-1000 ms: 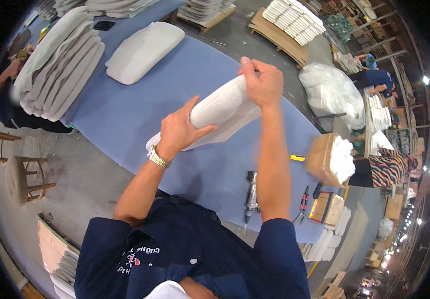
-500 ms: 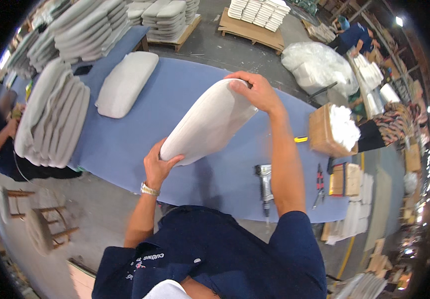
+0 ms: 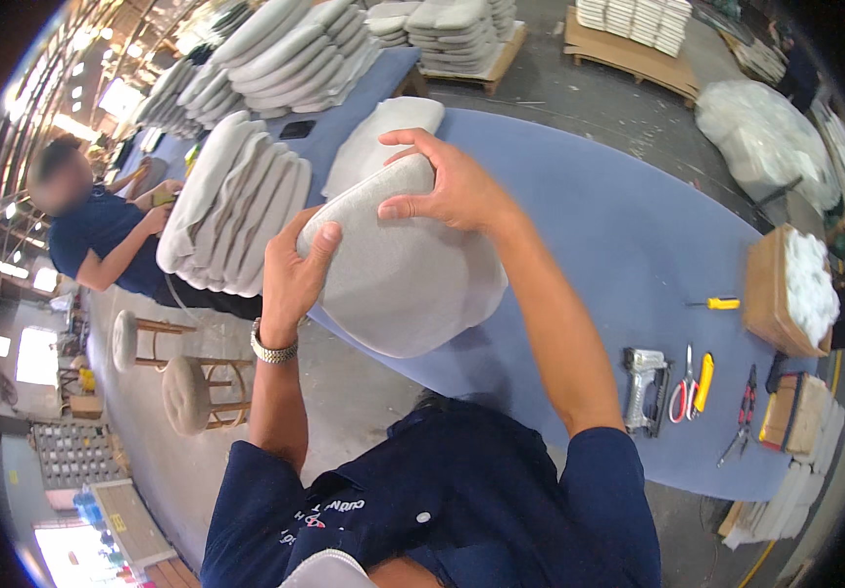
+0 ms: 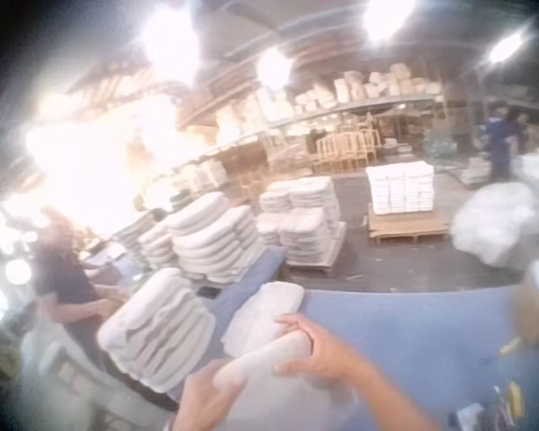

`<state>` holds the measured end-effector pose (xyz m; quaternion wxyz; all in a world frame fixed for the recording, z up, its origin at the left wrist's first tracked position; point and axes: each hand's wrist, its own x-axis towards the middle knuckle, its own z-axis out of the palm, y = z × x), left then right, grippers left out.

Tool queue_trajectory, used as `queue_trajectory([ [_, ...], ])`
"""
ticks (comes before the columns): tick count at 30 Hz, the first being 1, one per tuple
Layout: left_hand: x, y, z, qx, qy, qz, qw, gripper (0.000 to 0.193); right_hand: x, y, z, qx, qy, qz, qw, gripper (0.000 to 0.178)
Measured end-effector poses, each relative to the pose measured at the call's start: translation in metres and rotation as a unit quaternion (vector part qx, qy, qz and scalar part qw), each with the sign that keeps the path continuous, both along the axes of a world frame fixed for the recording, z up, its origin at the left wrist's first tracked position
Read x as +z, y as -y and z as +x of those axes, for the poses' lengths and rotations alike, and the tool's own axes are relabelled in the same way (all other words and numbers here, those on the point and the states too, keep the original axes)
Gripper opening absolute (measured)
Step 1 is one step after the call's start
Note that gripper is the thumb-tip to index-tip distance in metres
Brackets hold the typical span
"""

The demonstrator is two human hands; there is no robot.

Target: The person assembles cushion covers by inserting foam inserts, aligning edges, and using a staple gun to secure seams. They trim excess fabric with a utility knife and stack finished cushions on a table.

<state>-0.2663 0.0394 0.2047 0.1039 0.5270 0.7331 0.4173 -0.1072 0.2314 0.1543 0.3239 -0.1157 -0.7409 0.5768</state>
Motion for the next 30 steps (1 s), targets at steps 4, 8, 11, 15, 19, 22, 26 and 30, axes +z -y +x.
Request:
queue_trajectory([
  [4,0.017,0.010,-0.027,0.014,-0.160,-0.144,0.976,0.070,-0.012,0.014,-0.031,-0.068,0.032,-0.028,0.997,0.069],
  [8,0.030,0.004,-0.030,-0.017,-0.178,-0.240,0.954,0.072,0.004,0.032,-0.042,-0.036,0.138,-0.085,0.986,0.077],
  [11,0.034,-0.003,-0.034,-0.060,-0.162,-0.236,0.956,0.071,0.013,0.050,-0.045,-0.055,0.117,-0.089,0.988,0.071],
  [15,0.027,-0.003,-0.043,-0.088,-0.164,-0.204,0.961,0.068,0.007,0.062,-0.053,-0.110,0.071,-0.066,0.989,0.056],
  [19,0.023,-0.005,-0.041,-0.094,-0.133,-0.187,0.969,0.056,-0.008,0.067,-0.058,-0.141,-0.013,-0.059,0.988,0.057],
  [22,0.019,-0.008,-0.041,-0.114,-0.152,-0.162,0.968,0.051,-0.015,0.065,-0.054,-0.163,-0.067,-0.002,0.984,0.046],
  [26,0.022,-0.016,-0.036,-0.125,-0.140,-0.147,0.971,0.048,-0.028,0.063,-0.050,-0.171,-0.194,-0.006,0.966,0.035],
  [30,0.022,0.000,-0.064,-0.156,-0.176,-0.144,0.961,0.055,-0.043,0.066,-0.022,-0.078,-0.162,-0.106,0.978,0.036],
])
